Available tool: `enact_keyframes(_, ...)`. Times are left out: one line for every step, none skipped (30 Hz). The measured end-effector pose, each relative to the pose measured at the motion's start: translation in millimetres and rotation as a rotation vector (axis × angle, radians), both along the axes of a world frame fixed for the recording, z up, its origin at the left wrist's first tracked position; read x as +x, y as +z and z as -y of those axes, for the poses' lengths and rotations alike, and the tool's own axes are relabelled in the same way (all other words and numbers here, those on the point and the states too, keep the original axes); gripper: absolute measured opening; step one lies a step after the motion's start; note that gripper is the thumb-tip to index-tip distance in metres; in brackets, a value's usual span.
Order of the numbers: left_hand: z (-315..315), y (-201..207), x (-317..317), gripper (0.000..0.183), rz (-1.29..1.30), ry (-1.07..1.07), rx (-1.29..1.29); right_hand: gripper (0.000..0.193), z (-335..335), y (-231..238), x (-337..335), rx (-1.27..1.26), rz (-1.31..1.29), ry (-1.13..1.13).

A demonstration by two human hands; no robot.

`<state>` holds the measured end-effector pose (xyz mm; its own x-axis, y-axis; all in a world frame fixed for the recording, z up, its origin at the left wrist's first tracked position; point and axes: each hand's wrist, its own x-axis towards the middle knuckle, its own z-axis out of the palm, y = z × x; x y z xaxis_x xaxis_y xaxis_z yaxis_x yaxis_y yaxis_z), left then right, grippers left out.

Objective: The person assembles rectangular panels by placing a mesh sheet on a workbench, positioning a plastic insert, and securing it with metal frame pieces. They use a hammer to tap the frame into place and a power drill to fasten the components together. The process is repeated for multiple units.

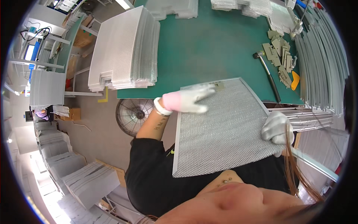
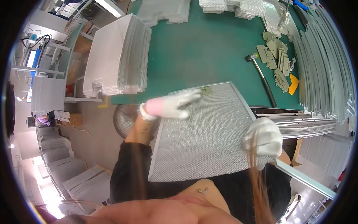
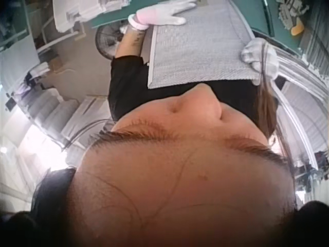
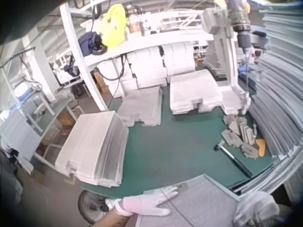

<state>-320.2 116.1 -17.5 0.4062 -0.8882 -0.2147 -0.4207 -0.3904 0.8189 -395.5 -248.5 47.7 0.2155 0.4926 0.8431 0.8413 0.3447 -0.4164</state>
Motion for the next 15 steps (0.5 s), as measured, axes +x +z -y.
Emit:
enact_keyframes(3, -9, 0, 0.092, 0.046, 0.024, -0.028, 0.039, 5, -2, -5, -0.037, -0.025, 0.032)
enact_keyframes(5, -16, 3, 0.089, 0.092, 0.023, 0.026, 0.054, 7, -5, -8, -0.074, -0.051, 0.064)
enact_keyframes(8, -20, 4, 0.086, 0.125, 0.037, 0.020, 0.049, 7, -7, -12, -0.039, -0.036, 0.021)
enact_keyframes(8, -22, 4, 0.080, 0.162, 0.038, -0.005, 0.045, 5, -10, -14, -0.003, -0.016, -0.020)
enact_keyframes(10, -23, 6, 0.078, 0.169, 0.030, 0.063, 0.041, 1, -12, -16, 0.035, 0.008, -0.062)
enact_keyframes(11, -21, 7, 0.076, 0.189, 0.027, 0.065, 0.038, -4, -14, -17, 0.077, 0.034, -0.106)
enact_keyframes(13, -17, 9, 0.074, 0.223, 0.031, 0.041, 0.036, -10, -15, -17, 0.118, 0.059, -0.149)
enact_keyframes(15, -12, 10, 0.070, 0.209, 0.037, 0.086, 0.033, -14, -14, -16, 0.133, 0.052, -0.169)
enact_keyframes(17, -5, 12, 0.067, 0.212, 0.049, 0.102, 0.030, -18, -13, -13, 0.166, 0.059, -0.181)
enact_keyframes(19, 2, 14, 0.064, 0.224, 0.052, 0.085, 0.027, -20, -9, -10, 0.174, 0.036, -0.171)
enact_keyframes(20, 11, 16, 0.061, 0.218, 0.062, 0.130, 0.025, -21, -6, -7, 0.181, 0.013, -0.160)
enact_keyframes(20, 21, 18, 0.059, 0.218, 0.064, 0.143, 0.024, -20, 0, -2, 0.176, 0.045, -0.103)
enact_keyframes(18, 31, 19, 0.056, 0.201, 0.064, 0.119, 0.026, -20, 4, 2, 0.111, 0.049, -0.121)
enact_keyframes(8, 43, 17, 0.054, 0.011, 0.110, -0.024, 0.029, -17, 10, 12, 0.034, 0.109, -0.094)
enact_keyframes(0, 54, 15, 0.052, -0.206, 0.166, -0.121, 0.028, -19, 14, 16, 0.096, 0.063, -0.147)
